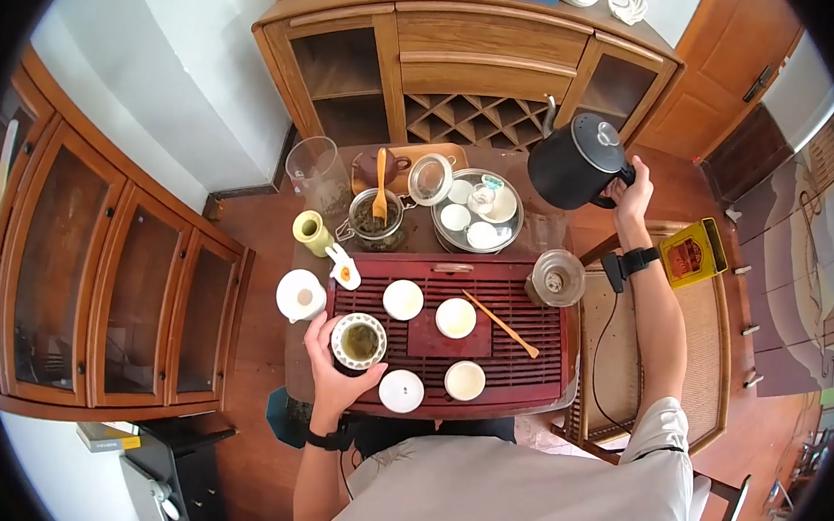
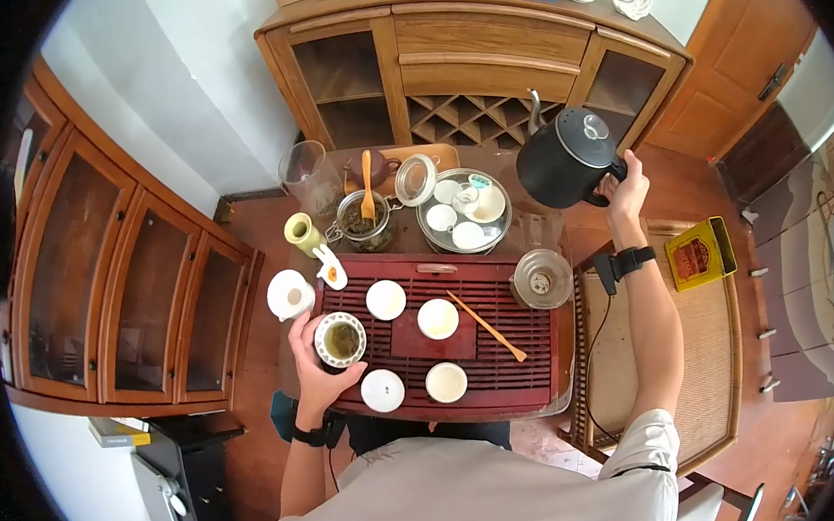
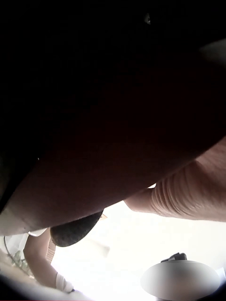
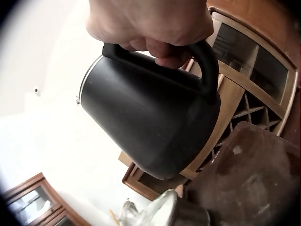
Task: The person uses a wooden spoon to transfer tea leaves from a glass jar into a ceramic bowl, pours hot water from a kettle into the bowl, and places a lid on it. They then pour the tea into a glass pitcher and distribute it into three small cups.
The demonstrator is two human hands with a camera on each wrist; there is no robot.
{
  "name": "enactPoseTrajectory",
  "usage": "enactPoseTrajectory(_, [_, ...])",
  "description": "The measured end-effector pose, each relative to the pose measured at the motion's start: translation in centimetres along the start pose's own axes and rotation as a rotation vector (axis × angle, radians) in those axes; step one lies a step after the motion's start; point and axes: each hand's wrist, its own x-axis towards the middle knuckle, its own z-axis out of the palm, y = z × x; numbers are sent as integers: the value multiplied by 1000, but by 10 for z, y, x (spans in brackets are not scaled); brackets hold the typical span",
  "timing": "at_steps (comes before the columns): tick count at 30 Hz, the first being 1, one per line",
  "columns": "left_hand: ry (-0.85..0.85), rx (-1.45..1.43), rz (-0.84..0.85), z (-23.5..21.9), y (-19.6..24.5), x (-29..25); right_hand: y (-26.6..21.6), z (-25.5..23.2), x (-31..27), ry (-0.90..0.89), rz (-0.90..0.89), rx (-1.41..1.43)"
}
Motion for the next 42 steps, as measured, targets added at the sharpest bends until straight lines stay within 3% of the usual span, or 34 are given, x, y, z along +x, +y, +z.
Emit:
enactPoseTrajectory(6, [-17,-2,-110,1,6,1,56,-2,26,15,86,-25])
enactPoseTrajectory(10, [-13,86,-86,2,5,1,95,-7,46,23,59,-76])
enactPoseTrajectory(27, [15,200,-69,5,10,4,100,11,45,-43,84,-215])
enactPoseTrajectory(34, [39,186,-70,8,12,4,91,-2,53,-271,119,-265])
enactPoseTrajectory(36, [35,178,-46,7,10,5,95,-10,63,-265,57,-374])
enactPoseTrajectory(38, [49,253,-8,6,4,3,92,-22,66,-259,236,-250])
enactPoseTrajectory(40, [55,161,-41,7,5,3,91,-48,77,-157,178,-260])
enactPoseTrajectory(42, [36,103,-41,7,4,5,56,-51,50,19,22,-223])
